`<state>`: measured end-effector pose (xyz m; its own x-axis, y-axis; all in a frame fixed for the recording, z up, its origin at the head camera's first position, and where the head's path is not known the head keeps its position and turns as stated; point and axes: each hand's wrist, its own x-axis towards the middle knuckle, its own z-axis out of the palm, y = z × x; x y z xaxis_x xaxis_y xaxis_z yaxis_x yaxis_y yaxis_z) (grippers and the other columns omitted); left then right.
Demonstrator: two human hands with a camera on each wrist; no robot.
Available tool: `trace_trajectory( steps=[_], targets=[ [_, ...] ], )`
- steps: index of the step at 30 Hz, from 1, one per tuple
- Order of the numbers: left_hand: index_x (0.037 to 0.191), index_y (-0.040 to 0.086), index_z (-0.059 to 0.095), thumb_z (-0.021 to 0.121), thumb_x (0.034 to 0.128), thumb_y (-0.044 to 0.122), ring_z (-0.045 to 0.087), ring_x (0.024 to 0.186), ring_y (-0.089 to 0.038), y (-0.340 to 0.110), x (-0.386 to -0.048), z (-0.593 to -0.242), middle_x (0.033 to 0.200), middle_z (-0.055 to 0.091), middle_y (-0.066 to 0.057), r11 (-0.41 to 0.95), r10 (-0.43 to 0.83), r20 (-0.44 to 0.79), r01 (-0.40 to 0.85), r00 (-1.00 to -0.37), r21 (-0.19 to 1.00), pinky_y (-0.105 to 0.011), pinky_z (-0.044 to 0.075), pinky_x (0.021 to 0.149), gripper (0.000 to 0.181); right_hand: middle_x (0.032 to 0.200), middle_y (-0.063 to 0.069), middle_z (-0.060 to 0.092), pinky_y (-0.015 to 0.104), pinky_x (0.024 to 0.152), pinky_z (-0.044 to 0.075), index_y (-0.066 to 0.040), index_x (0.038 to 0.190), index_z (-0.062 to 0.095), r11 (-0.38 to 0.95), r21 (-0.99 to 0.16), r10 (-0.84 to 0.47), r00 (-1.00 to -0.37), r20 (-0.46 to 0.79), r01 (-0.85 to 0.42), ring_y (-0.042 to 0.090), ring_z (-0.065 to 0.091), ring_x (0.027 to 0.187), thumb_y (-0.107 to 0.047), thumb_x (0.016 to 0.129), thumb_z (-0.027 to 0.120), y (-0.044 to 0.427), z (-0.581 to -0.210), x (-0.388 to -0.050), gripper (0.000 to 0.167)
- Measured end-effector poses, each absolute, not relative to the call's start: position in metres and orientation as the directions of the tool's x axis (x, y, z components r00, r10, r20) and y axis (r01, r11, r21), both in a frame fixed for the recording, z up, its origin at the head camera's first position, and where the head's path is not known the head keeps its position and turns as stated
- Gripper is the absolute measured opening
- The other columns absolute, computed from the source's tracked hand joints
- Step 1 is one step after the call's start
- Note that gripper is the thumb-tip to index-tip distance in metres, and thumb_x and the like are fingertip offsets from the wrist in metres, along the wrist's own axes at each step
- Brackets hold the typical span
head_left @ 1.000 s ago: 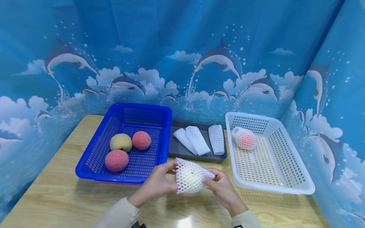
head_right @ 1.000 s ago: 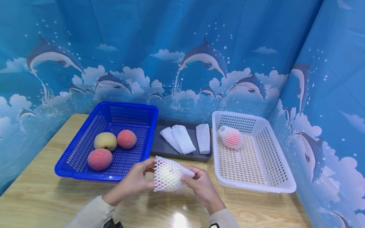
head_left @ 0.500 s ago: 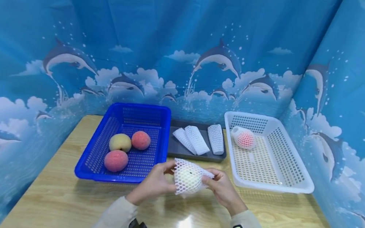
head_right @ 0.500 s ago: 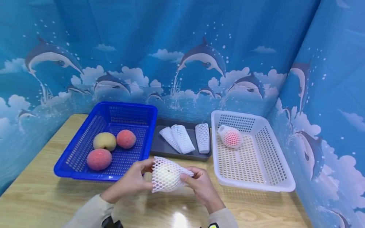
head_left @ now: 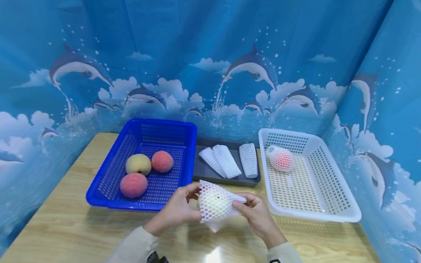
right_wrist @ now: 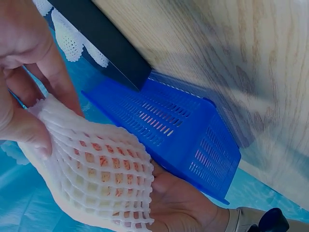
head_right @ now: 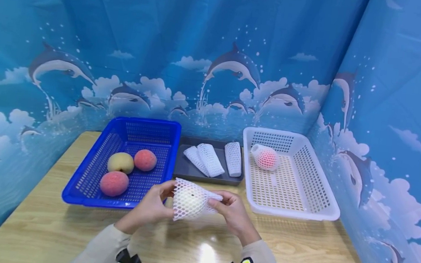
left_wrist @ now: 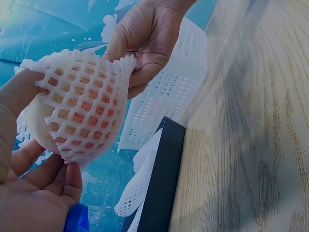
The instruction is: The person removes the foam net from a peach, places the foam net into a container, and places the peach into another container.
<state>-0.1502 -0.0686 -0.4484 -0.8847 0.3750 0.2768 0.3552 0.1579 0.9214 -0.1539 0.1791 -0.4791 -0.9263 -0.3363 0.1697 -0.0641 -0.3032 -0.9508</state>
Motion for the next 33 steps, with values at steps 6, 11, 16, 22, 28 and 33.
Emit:
trace_trajectory(
  steps=[6,11,16,22,28,33],
  targets=[
    [0.117,-0.008,0.059,0.073,0.0615,-0.009,0.06,0.099,-0.031,-0.07,-0.151,-0.449,0.108,0.064,-0.018,0.124,0.376,0.292,0.36,-0.88,0.925,-0.029,0.054,0.087,0.057,0.091,-0.007,0.072,0.018,0.073,0.055,-0.024,0.096,0.073,-0.273,-0.96,-0.291,-0.946,0.144,-0.063,0.004,0.066,0.081,0.01,0.088,0.056,0.179,-0.48,-0.155,0.039],
    [0.121,-0.01,0.056,0.073,0.0636,-0.01,0.06,0.104,-0.031,-0.073,-0.151,-0.446,0.113,0.063,-0.02,0.112,0.367,0.284,0.345,-0.886,0.932,-0.029,0.054,0.088,0.06,0.089,-0.007,0.072,0.017,0.072,0.055,-0.024,0.093,0.073,-0.26,-0.964,-0.266,-0.955,0.13,-0.059,0.004,0.065,0.079,0.011,0.088,0.056,0.178,-0.478,-0.155,0.039],
    [0.125,-0.011,0.054,0.075,0.0641,-0.008,0.059,0.107,-0.032,-0.076,-0.151,-0.444,0.116,0.062,-0.022,0.143,0.35,0.272,0.339,-0.896,0.93,-0.03,0.054,0.088,0.064,0.088,-0.007,0.072,0.017,0.071,0.055,-0.024,0.092,0.074,-0.274,-0.96,-0.252,-0.958,0.135,-0.063,0.004,0.065,0.079,0.011,0.088,0.055,0.177,-0.477,-0.155,0.04],
    [0.125,-0.013,0.053,0.077,0.0645,-0.006,0.058,0.107,-0.033,-0.078,-0.153,-0.443,0.118,0.061,-0.024,0.136,0.334,0.291,0.351,-0.896,0.926,-0.028,0.053,0.089,0.065,0.088,-0.007,0.072,0.016,0.07,0.055,-0.024,0.091,0.074,-0.284,-0.957,-0.238,-0.963,0.128,-0.057,0.003,0.065,0.079,0.011,0.089,0.054,0.177,-0.475,-0.155,0.04],
    [0.124,-0.006,0.058,0.08,0.0643,-0.004,0.057,0.107,-0.027,-0.08,-0.154,-0.443,0.12,0.061,-0.018,0.146,0.307,0.305,0.361,-0.901,0.921,-0.026,0.053,0.088,0.064,0.087,-0.007,0.072,0.016,0.068,0.054,-0.024,0.091,0.074,-0.263,-0.963,-0.202,-0.974,0.105,-0.049,0.003,0.065,0.078,0.008,0.088,0.057,0.178,-0.474,-0.155,0.036],
    [0.124,0.001,0.06,0.084,0.0653,0.002,0.059,0.101,-0.023,-0.083,-0.154,-0.443,0.119,0.063,-0.014,0.16,0.299,0.312,0.37,-0.902,0.915,-0.026,0.054,0.085,0.063,0.086,-0.008,0.072,0.015,0.068,0.054,-0.025,0.09,0.074,-0.25,-0.967,-0.183,-0.978,0.098,-0.05,0.002,0.065,0.077,0.009,0.087,0.058,0.18,-0.474,-0.156,0.037]
  ],
)
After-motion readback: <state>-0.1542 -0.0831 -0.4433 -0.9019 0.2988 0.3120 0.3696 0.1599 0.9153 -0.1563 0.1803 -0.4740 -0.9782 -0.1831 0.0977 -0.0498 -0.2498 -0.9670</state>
